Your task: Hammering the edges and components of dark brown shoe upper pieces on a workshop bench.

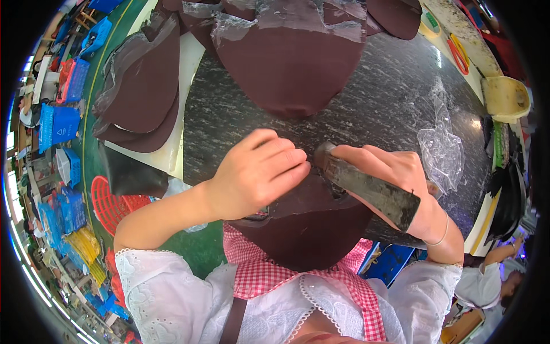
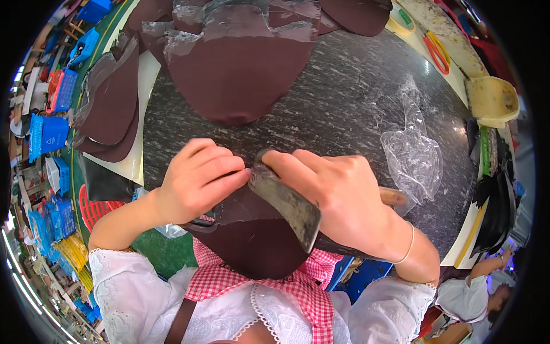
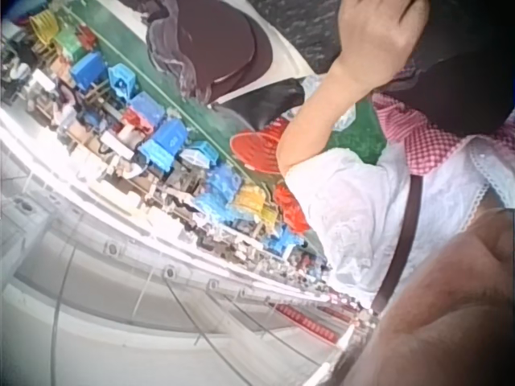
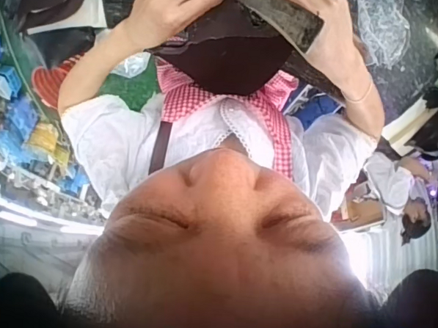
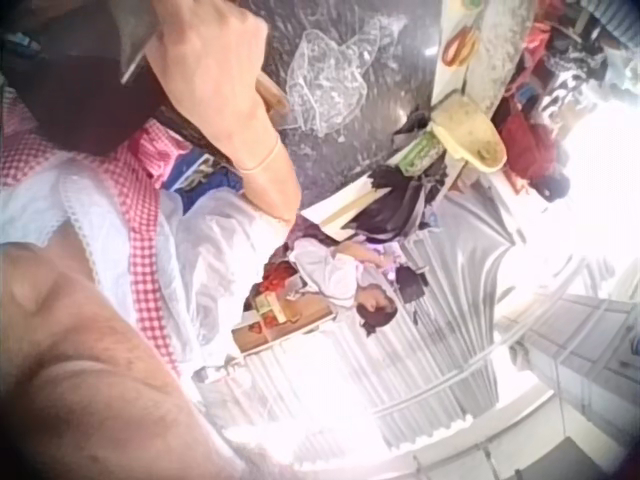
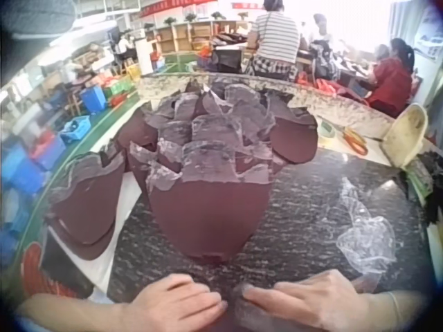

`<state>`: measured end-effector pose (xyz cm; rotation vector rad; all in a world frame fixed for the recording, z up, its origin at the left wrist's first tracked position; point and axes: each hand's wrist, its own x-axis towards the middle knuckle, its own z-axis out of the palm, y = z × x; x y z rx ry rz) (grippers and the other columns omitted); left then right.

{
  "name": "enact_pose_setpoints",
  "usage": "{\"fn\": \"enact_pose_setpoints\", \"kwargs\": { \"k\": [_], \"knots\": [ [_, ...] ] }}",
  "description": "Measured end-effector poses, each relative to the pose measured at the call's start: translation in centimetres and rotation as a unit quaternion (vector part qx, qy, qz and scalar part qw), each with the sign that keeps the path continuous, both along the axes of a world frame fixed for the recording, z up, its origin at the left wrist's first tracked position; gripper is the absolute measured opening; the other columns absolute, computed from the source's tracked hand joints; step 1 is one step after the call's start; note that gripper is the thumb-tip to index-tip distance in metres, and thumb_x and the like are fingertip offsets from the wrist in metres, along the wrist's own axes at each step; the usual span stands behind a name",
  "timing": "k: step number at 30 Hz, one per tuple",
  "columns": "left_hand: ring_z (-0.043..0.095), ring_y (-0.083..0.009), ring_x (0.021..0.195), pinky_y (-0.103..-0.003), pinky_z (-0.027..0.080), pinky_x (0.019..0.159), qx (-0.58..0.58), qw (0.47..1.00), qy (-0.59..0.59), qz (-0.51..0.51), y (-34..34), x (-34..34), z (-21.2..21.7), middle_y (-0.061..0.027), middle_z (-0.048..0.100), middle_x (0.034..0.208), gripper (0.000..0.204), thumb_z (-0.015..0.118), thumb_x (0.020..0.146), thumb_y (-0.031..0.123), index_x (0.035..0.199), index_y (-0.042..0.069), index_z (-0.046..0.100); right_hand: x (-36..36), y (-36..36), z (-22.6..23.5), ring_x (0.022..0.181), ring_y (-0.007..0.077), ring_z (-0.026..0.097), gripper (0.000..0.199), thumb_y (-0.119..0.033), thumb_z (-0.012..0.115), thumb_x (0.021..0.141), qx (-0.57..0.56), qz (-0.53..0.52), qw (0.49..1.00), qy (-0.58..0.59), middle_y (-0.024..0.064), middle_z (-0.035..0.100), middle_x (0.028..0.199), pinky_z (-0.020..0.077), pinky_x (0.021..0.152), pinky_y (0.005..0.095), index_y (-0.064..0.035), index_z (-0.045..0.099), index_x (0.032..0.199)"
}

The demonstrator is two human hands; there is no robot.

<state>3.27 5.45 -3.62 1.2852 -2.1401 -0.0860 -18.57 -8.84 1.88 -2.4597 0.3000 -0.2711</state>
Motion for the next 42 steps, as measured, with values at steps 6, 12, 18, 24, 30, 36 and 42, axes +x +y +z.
{"fn": "enact_pose_setpoints", "kwargs": {
  "k": [6, 12, 18, 24, 30, 36, 42],
  "knots": [
    [0.064, -0.0267, 0.087, -0.039, 0.052, 0.078, 0.011, 0.997, -0.069, 0.016, 0.8, -0.6, 1.0, -0.0083, 0.065, 0.099, 0.037, 0.082, 0.065, 0.008, 0.100, 0.000, 0.072, 0.7, 0.3, 0.4, 0.059, 0.0244, 0.066, 0.033, -0.010, 0.072, 0.082, -0.007, 0.012, 1.000, -0.004, 0.0044, 0.060, 0.073, 0.0496, 0.049, 0.0367, -0.0085, 0.064, 0.115],
    [0.063, -0.0264, 0.091, -0.041, 0.047, 0.082, 0.068, 0.988, 0.122, 0.062, 1.5, 0.5, -0.3, -0.0055, 0.067, 0.103, 0.034, 0.085, 0.070, 0.009, 0.102, 0.005, 0.073, 1.1, 0.0, 0.4, 0.059, 0.0236, 0.065, 0.036, -0.009, 0.073, 0.081, -0.021, 0.021, 0.999, -0.017, 0.0046, 0.060, 0.073, 0.0498, 0.050, 0.0367, -0.0087, 0.064, 0.116],
    [0.065, -0.0319, 0.086, -0.044, 0.056, 0.076, 0.022, 0.999, 0.027, 0.032, 1.9, -0.9, 0.1, -0.0153, 0.065, 0.103, 0.027, 0.075, 0.067, 0.006, 0.092, -0.003, 0.071, 1.7, -0.6, 1.2, 0.061, 0.0238, 0.066, 0.036, -0.008, 0.074, 0.079, -0.009, 0.030, 0.999, -0.016, 0.0051, 0.061, 0.073, 0.0505, 0.051, 0.0366, -0.0076, 0.065, 0.114],
    [0.064, -0.0306, 0.086, -0.042, 0.055, 0.076, 0.003, 0.998, 0.039, 0.043, 1.9, -0.6, -0.1, -0.0146, 0.064, 0.104, 0.032, 0.073, 0.068, 0.005, 0.099, -0.004, 0.070, 1.2, 0.4, 0.8, 0.061, 0.0261, 0.066, 0.033, -0.006, 0.073, 0.078, 0.025, 0.026, 0.999, 0.007, 0.0059, 0.062, 0.073, 0.0501, 0.051, 0.0369, -0.0064, 0.065, 0.110],
    [0.064, -0.0300, 0.086, -0.042, 0.055, 0.078, 0.035, 0.999, -0.006, 0.037, 2.1, -1.2, 0.7, -0.0156, 0.064, 0.103, 0.029, 0.073, 0.068, 0.004, 0.095, -0.005, 0.070, 1.4, -0.3, 1.4, 0.061, 0.0260, 0.066, 0.035, -0.006, 0.073, 0.078, -0.001, 0.028, 1.000, -0.005, 0.0060, 0.063, 0.073, 0.0500, 0.051, 0.0380, -0.0081, 0.065, 0.112],
    [0.064, -0.0295, 0.089, -0.043, 0.055, 0.080, -0.018, 0.986, -0.155, 0.053, 2.8, -2.3, 0.6, -0.0154, 0.066, 0.101, 0.023, 0.077, 0.069, 0.004, 0.090, -0.003, 0.071, 2.3, -0.6, 1.8, 0.061, 0.0255, 0.067, 0.036, -0.011, 0.072, 0.079, -0.031, 0.060, 0.997, 0.024, 0.0058, 0.063, 0.075, 0.0506, 0.052, 0.0386, -0.0071, 0.064, 0.113],
    [0.064, -0.0279, 0.090, -0.042, 0.052, 0.075, 0.059, 0.980, 0.154, 0.114, 3.1, -0.5, -0.3, -0.0085, 0.067, 0.102, 0.032, 0.083, 0.070, 0.001, 0.100, 0.006, 0.073, 0.9, 0.3, -0.5, 0.059, 0.0256, 0.066, 0.044, -0.019, 0.069, 0.082, 0.020, 0.043, 0.999, -0.011, 0.0068, 0.061, 0.075, 0.0494, 0.052, 0.0365, -0.0042, 0.064, 0.123]
  ]
}}
